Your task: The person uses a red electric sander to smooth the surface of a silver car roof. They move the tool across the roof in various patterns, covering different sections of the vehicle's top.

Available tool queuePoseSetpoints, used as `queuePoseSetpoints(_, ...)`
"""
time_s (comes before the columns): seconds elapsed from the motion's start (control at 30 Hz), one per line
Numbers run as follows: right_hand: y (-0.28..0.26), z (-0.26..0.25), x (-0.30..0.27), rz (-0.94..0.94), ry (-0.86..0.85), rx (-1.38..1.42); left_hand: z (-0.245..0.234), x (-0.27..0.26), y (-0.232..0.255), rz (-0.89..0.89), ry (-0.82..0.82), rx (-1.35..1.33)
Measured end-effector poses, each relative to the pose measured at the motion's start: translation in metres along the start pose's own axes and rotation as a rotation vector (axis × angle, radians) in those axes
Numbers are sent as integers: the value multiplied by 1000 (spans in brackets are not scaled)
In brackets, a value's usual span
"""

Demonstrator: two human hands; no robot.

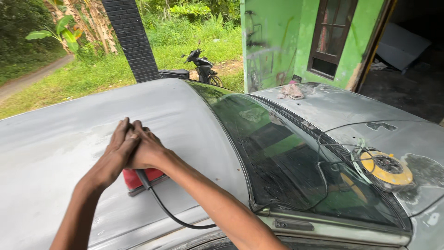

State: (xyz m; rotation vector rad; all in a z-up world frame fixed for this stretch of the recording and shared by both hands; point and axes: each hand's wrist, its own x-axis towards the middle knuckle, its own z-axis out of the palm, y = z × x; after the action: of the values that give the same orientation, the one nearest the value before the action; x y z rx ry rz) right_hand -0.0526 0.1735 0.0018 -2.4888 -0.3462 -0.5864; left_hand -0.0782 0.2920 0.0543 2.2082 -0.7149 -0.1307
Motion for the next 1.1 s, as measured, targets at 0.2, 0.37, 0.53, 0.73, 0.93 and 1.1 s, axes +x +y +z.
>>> queuePoseSetpoints(0.2,32,-50,-21,99,-103,-115,34,20,42,-72,-86,10)
queuePoseSetpoints(0.37,67,-65,-36,206,80,69,55,33,65,-51,-226,60)
queuePoseSetpoints(0.53,44,-90,-52,235,57,137,52,16,89,27,-295,99)
queuePoseSetpoints(0.73,31,-63,-35,205,21,89,30,10,61,68,-292,133)
queuePoseSetpoints(0.93,-5,-34,-22,242,-25,23,-3,-19,46,-16,-210,88)
queuePoseSetpoints(1.1,-37,-21,-21,225,-44,-9,-21,-37,29,-39,-169,81)
